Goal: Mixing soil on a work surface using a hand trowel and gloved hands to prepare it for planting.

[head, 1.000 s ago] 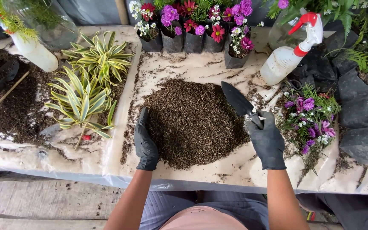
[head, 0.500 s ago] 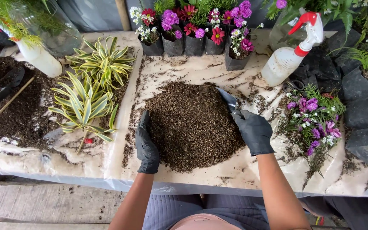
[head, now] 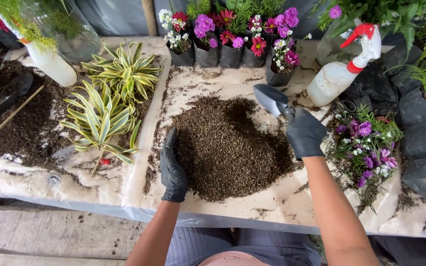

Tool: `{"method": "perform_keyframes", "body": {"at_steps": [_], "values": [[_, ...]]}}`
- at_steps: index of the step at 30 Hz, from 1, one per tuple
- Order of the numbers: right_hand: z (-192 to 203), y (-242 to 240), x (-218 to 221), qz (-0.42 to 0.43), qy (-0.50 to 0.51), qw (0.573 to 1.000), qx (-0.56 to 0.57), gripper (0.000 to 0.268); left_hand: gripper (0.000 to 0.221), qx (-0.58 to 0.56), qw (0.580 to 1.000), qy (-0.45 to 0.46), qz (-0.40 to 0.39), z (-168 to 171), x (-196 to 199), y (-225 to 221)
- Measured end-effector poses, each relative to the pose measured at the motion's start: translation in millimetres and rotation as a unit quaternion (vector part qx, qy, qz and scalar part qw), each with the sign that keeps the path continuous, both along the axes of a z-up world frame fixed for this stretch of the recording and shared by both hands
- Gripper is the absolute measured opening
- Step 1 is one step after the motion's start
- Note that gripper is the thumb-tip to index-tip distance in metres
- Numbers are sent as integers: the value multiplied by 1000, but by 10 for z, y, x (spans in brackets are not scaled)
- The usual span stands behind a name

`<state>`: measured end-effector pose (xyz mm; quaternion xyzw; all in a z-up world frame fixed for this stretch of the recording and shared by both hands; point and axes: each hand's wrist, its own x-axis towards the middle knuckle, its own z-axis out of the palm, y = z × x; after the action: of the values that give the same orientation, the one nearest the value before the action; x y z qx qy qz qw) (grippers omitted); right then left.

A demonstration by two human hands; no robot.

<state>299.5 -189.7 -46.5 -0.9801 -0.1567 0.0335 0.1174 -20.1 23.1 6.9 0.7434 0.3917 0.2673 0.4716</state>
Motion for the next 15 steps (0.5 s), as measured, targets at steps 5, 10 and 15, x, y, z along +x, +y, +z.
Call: {"method": "perform_keyframes", "body": {"at_steps": [5, 10, 15], "values": [[-150, 141, 67, 130, -44, 990, 34, 50, 54, 8, 994, 105, 38, 237, 56, -41], [719, 505, -677, 237, -59, 967, 74, 49, 53, 113, 986, 120, 32, -142, 40, -33], [1109, 476, -565, 226, 81, 963, 119, 42, 51, 218, 966, 135, 27, -544, 80, 52]]}}
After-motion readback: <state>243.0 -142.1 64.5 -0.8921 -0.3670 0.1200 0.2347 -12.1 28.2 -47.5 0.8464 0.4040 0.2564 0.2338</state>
